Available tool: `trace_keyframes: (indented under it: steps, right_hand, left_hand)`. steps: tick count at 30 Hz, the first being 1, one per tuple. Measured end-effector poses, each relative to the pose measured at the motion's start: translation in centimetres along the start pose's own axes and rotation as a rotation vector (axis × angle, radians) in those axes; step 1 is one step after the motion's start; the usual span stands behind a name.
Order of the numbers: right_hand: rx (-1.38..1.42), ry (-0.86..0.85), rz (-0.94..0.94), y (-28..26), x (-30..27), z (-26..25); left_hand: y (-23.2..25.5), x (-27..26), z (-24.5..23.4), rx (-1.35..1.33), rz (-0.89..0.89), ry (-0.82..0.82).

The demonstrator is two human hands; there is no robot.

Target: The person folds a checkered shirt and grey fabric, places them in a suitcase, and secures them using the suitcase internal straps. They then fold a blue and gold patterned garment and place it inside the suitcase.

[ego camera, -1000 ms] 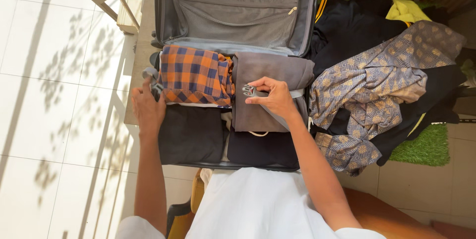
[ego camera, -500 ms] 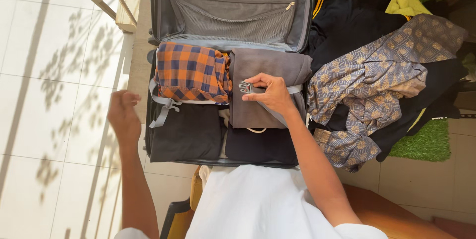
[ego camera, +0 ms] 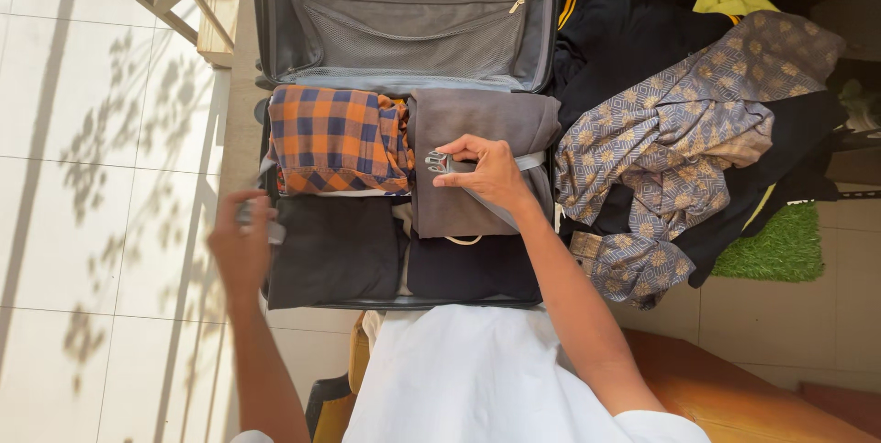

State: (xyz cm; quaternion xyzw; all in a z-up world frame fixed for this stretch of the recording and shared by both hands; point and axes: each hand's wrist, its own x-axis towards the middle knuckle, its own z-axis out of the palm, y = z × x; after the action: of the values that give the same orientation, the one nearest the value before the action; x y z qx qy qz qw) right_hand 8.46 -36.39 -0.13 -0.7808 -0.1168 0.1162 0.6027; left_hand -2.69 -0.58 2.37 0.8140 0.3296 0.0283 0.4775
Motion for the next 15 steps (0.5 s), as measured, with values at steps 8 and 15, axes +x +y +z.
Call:
trace_keyframes:
  steps: [8, 15]
  right_hand:
    - [0.005, -0.021, -0.034, 0.6, 0.1, 0.1]
    - [-0.017, -0.013, -0.024, 0.6, 0.3, 0.1]
  left_hand:
    - [2.6, 0.0, -3.7, 0.202, 0.221, -0.037]
    - [2.8, 0.2, -4.6, 0.221, 0.449, 0.012]
